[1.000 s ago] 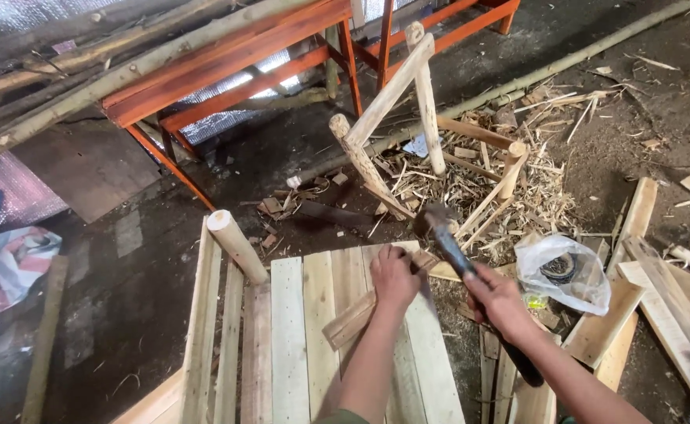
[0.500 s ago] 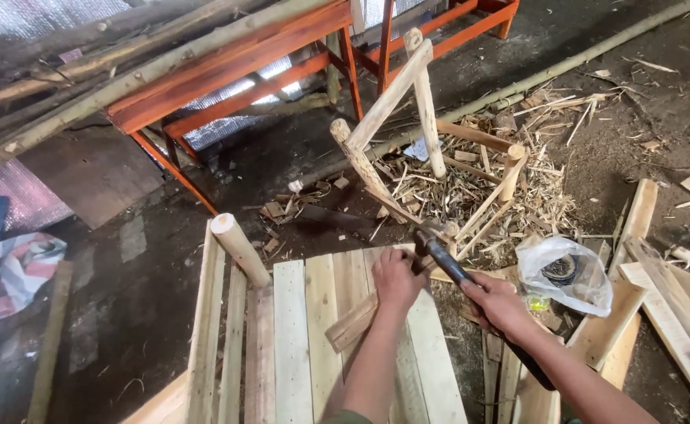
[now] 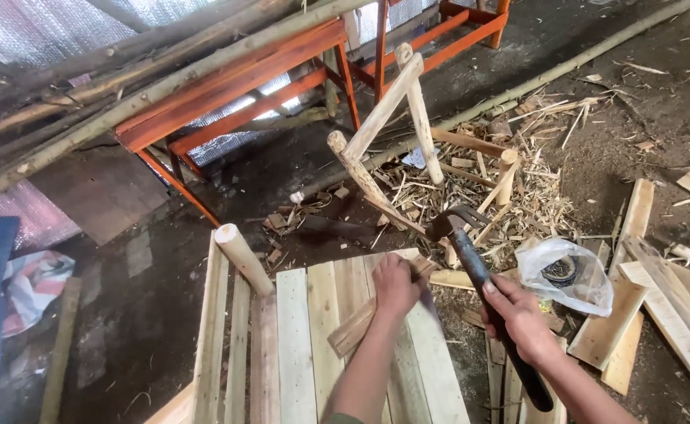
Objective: The person assembles a wooden chair by hammering nails into wooden slats to attach them to the chair frame. They repeatedly pick up nails from a plastic bag and drive them into the wood using a hammer.
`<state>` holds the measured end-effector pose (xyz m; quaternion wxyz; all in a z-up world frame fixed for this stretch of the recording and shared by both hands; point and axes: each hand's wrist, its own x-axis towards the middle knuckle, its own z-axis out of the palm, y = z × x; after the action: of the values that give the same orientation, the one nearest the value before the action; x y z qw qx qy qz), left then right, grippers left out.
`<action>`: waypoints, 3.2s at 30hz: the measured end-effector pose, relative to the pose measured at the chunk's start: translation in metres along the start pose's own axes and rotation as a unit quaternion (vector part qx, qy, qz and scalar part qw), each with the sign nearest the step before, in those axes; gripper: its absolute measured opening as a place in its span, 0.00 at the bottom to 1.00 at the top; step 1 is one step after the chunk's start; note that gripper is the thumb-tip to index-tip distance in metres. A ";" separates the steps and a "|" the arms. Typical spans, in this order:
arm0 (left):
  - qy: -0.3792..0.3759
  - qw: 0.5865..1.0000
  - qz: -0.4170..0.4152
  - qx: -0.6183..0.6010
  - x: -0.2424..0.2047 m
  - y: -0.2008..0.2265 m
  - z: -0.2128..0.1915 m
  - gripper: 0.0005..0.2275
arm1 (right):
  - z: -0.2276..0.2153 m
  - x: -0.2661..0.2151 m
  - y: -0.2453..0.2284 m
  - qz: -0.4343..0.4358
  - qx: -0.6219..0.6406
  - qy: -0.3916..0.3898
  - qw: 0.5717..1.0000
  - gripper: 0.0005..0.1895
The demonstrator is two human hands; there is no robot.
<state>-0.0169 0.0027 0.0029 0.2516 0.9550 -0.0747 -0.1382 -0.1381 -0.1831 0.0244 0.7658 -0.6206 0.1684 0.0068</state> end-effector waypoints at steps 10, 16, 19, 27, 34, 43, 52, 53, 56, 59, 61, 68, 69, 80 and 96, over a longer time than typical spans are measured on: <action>0.029 0.999 -0.011 0.045 0.029 0.002 0.002 0.13 | -0.006 0.004 0.015 -0.037 -0.027 -0.005 0.999 0.22; 0.042 0.998 -0.042 0.028 0.045 0.005 -0.004 0.07 | -0.001 0.002 0.002 0.004 -0.051 0.005 0.999 0.23; 0.001 0.995 -0.070 0.069 0.037 0.014 -0.019 0.10 | 0.001 -0.002 0.001 0.011 -0.057 0.010 0.998 0.22; -0.035 0.994 -0.097 0.037 0.018 0.024 -0.036 0.20 | 0.005 0.024 0.005 0.029 -0.100 -0.015 0.994 0.25; 0.019 0.998 -0.015 0.050 0.040 -0.014 -0.006 0.22 | 0.013 0.077 0.032 -0.021 -0.099 0.020 0.995 0.21; 0.021 0.997 -0.011 0.074 0.042 -0.015 -0.001 0.23 | 0.021 0.087 0.031 -0.040 -0.138 0.016 0.989 0.20; 0.028 0.996 -0.007 0.086 0.049 -0.019 0.004 0.21 | 0.034 0.059 -0.024 -0.058 -0.123 0.018 0.991 0.21; 0.020 0.996 -0.012 0.089 0.043 -0.016 0.001 0.21 | 0.033 0.059 -0.017 -0.065 -0.131 0.010 0.989 0.22; 0.028 0.996 0.000 0.083 0.032 -0.006 -0.009 0.20 | 0.013 0.095 0.042 0.017 -0.159 0.000 0.987 0.20; 0.024 0.996 0.000 0.091 0.037 -0.015 0.002 0.21 | 0.018 0.079 0.025 0.019 -0.166 0.018 0.986 0.23; 0.016 0.995 -0.010 0.094 0.038 -0.013 0.000 0.21 | 0.025 0.065 -0.009 -0.001 -0.180 0.009 0.984 0.23; 0.029 0.995 0.005 0.091 0.034 -0.006 -0.007 0.21 | 0.011 0.093 0.041 0.035 -0.209 0.004 0.977 0.21; 0.031 0.995 0.007 0.092 0.037 -0.008 -0.006 0.21 | 0.016 0.087 0.029 0.033 -0.208 0.005 0.978 0.21; 0.069 0.995 0.022 0.075 0.046 -0.021 0.011 0.22 | 0.024 0.075 0.020 -0.030 -0.413 -0.019 0.910 0.23; 0.073 0.993 0.030 0.090 0.026 -0.010 -0.004 0.18 | 0.035 0.070 0.008 0.054 -0.270 -0.009 0.961 0.28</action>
<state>0.0101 0.0073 -0.0047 0.1737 0.9786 -0.0966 -0.0535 -0.0646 -0.1617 0.0040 0.5696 -0.7944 0.1861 0.0990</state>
